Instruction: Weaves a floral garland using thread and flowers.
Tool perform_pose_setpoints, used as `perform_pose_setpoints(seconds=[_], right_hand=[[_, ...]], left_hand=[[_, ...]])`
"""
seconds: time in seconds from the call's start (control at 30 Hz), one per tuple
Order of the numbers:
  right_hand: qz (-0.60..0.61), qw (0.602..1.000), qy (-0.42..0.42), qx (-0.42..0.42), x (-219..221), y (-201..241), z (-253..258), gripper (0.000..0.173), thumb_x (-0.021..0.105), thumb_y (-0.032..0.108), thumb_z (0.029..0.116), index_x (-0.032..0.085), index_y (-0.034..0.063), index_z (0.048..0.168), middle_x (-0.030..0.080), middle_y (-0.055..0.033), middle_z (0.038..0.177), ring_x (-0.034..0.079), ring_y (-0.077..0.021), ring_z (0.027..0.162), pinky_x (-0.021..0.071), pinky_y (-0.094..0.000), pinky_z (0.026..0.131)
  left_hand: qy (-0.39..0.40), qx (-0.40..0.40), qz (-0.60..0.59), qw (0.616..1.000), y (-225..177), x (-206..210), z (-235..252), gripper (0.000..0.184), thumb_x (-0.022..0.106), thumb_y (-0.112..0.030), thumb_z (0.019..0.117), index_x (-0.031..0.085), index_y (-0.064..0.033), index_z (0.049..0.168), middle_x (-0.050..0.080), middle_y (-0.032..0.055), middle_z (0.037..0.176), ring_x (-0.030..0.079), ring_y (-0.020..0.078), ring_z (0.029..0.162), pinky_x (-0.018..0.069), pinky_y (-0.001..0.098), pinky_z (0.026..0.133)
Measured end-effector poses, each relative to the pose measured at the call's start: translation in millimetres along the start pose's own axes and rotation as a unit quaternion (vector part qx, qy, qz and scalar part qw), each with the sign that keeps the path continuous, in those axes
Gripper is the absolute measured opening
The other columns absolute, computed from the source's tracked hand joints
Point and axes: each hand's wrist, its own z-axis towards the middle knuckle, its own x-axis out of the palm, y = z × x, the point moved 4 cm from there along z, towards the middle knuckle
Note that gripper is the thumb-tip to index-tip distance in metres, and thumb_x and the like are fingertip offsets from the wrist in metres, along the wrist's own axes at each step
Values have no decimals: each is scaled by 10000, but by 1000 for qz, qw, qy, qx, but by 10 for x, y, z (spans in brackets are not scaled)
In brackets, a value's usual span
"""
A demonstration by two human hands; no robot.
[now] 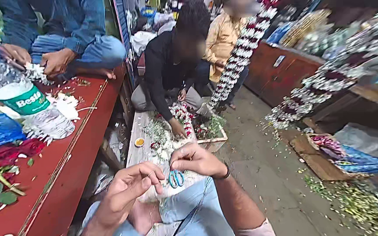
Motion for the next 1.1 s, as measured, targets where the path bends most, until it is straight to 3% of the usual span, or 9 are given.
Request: perform_pose_setpoints(seconds=[0.1, 0.17, 0.2, 0.27, 0.37, 0.53, 0.93, 1.0, 1.1], right_hand=[[-85, 996, 42, -1, 110, 38, 47, 248, 592, 147, 1031, 712, -30, 905, 633, -34, 696, 525, -32, 593, 436, -223, 560], [-156, 986, 61, 24, 153, 16, 46, 263, 594, 204, 1036, 723, 12, 911, 627, -40, 674, 541, -86, 575, 456, -297, 564], [-158, 985, 61, 29, 157, -23, 31, 262, 597, 208, 1035, 727, 15, 915, 639, -38, 679, 551, -84, 577, 464, -300, 567], [-80, 996, 36, 28, 104, -173, -27, 247, 604, 161, 1028, 716, -21, 903, 641, -22, 692, 537, -27, 588, 446, -227, 557], [67, 995, -46, 52, -31, -625, -226, 188, 605, 126, 1010, 706, 16, 895, 668, 55, 768, 542, 45, 666, 440, -168, 615], [169, 975, -114, 89, -25, -1216, -523, 169, 615, 160, 994, 716, 83, 881, 564, 102, 643, 406, 42, 528, 308, -169, 497], [183, 958, -111, 189, 5, -1429, -913, 203, 607, 199, 984, 705, 95, 839, 589, 70, 647, 485, 13, 561, 402, -182, 545], [180, 958, -118, 189, -28, -1431, -968, 206, 616, 210, 987, 703, 101, 835, 594, 70, 660, 487, 12, 577, 393, -181, 555], [165, 965, -116, 168, -82, -1294, -941, 172, 656, 216, 979, 710, 71, 905, 667, -4, 759, 602, -62, 674, 516, -248, 660]], left_hand=[[-91, -88, 93, 988, 185, 45, -41, 289, 664, -191, 940, 578, -83, 1194, 620, 105, 1341, 653, 122, 676, 576, 274, 570], [-98, -171, 149, 969, 261, 78, -79, 316, 668, -163, 946, 606, -99, 1250, 690, 8, 1034, 518, 70, 505, 455, 224, 429], [-85, -184, 143, 969, 283, 88, -99, 216, 633, -169, 983, 665, -79, 1176, 629, -20, 758, 438, 48, 447, 376, 208, 401], [-62, -135, 120, 982, 243, 76, -117, 224, 562, -193, 1035, 752, -76, 1022, 487, -71, 572, 350, -11, 444, 297, 162, 415], [-89, -17, 68, 994, 19, 28, -150, 239, 591, -281, 1033, 772, -134, 977, 469, -117, 580, 344, -58, 471, 299, 122, 439], [-190, 87, 47, 977, -333, -176, -302, 231, 608, -331, 1024, 771, -170, 996, 534, -124, 615, 425, -25, 480, 416, 149, 483], [-311, 183, 27, 932, -648, -651, -872, 217, 485, -224, 1072, 663, -140, 982, 511, -79, 582, 487, 54, 487, 473, 224, 514], [-306, 165, 47, 936, -616, -692, -905, 217, 513, -258, 1065, 690, -143, 1015, 581, -62, 657, 522, 61, 530, 487, 228, 539], [-285, 112, 105, 946, -489, -705, -863, 237, 540, -338, 1050, 720, -185, 1026, 678, -26, 969, 606, 94, 718, 524, 257, 623]])
